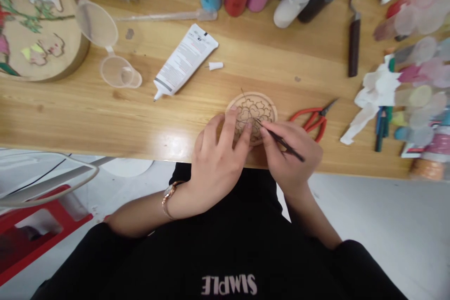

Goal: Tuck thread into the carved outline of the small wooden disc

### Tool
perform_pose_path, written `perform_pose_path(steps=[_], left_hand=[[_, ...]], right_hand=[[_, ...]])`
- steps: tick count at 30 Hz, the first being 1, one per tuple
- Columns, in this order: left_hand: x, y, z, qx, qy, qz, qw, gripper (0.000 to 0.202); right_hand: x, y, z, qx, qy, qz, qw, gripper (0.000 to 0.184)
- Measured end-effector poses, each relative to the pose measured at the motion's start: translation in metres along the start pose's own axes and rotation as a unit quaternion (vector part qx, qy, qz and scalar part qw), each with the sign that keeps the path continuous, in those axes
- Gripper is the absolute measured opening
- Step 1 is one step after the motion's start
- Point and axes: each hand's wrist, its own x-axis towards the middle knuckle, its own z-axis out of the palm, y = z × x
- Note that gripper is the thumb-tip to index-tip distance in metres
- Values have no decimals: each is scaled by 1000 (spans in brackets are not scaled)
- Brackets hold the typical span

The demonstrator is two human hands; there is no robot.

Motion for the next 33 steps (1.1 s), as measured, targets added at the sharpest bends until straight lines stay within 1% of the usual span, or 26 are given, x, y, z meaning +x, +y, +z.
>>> perform_pose_path(steps=[4, 10, 16, 19, 22, 25, 33], left_hand=[[0, 0, 0, -1, 2, -1, 1000, 30], [0, 0, 1, -1, 12, 2, 1000, 34], [0, -1, 1, -4, 15, 10, 1000, 33], [-1, -1, 1, -4, 11, 12, 1000, 35], [-1, -1, 1, -8, 11, 12, 1000, 35], [-1, -1, 2, -11, 17, 11, 1000, 34], [-1, -2, 8, -38, 33, 16, 999, 35]], right_hand=[[1, 3, -2, 4, -17, -18, 1000, 16], [3, 12, -6, -6, -45, -71, 996, 20], [15, 25, -16, -29, -98, -182, 978, 21], [23, 30, -21, -32, -127, -215, 968, 20], [31, 35, -25, -5, -169, -219, 961, 20], [39, 39, -28, 29, -199, -218, 955, 20], [49, 47, -31, 67, -238, -216, 944, 22]])
